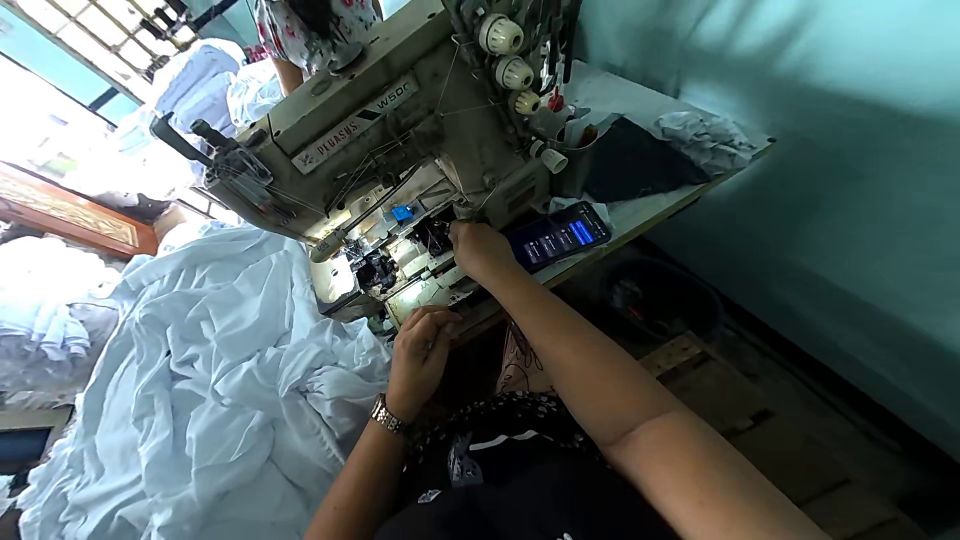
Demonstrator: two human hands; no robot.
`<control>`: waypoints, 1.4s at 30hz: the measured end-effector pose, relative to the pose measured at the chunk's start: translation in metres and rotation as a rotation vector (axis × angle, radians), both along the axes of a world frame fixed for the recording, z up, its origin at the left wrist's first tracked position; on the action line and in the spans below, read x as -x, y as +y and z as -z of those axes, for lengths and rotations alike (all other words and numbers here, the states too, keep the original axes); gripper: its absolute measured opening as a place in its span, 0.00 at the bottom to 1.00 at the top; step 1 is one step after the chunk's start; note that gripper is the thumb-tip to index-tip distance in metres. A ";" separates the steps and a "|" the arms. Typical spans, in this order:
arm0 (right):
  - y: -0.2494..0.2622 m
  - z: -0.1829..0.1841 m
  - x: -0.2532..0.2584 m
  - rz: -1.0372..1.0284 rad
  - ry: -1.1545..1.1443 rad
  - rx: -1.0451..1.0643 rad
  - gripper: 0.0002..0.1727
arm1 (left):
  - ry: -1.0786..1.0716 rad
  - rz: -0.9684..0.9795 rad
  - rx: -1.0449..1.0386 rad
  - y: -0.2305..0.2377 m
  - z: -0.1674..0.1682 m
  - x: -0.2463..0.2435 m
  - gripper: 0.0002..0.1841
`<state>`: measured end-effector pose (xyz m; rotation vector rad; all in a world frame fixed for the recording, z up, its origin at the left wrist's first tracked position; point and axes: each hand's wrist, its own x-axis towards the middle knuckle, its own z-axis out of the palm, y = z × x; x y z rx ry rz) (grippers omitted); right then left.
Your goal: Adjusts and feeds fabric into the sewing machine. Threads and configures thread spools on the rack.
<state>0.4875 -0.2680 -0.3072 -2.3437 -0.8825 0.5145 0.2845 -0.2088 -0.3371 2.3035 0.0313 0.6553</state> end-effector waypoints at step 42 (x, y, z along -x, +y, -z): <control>-0.228 0.003 -0.096 0.458 -0.292 -0.103 0.15 | -0.092 0.027 0.096 0.018 -0.001 0.025 0.11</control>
